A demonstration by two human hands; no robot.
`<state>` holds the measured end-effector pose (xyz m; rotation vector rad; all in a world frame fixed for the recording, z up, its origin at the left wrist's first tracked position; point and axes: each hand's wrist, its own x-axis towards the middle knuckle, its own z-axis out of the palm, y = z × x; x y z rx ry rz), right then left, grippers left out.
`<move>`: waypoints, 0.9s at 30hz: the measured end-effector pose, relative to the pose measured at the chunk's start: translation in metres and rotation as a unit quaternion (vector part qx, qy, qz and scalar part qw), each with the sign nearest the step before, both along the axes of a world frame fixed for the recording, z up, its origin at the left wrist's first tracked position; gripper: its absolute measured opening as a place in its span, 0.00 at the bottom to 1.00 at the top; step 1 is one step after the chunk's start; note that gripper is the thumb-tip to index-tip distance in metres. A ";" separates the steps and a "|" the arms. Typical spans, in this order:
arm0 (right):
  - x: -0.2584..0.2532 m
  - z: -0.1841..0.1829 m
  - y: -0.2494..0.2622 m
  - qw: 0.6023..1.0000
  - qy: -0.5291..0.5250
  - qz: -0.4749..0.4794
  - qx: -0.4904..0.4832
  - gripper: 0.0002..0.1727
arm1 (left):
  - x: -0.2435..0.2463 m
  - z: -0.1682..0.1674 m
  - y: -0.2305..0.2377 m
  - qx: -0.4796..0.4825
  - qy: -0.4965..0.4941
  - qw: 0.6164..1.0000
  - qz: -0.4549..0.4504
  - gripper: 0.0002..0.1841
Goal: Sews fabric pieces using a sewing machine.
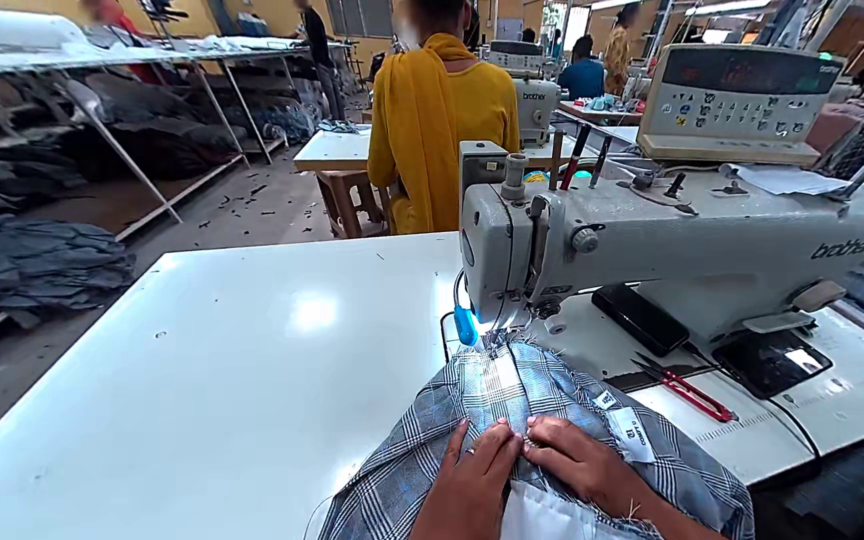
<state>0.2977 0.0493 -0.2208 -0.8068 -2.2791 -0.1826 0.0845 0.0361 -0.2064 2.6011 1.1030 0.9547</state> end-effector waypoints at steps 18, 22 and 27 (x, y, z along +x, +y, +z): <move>0.002 0.001 -0.003 1.000 0.006 0.014 0.022 0.09 | -0.003 -0.009 0.001 0.099 -0.004 0.995 -0.023 0.17; 0.000 0.000 -0.002 1.000 0.006 0.000 0.030 0.09 | -0.002 -0.011 0.001 0.121 -0.004 0.993 0.003 0.16; -0.003 -0.004 0.000 0.998 -0.025 -0.036 0.052 0.14 | -0.001 -0.010 -0.001 0.106 -0.017 0.994 0.021 0.15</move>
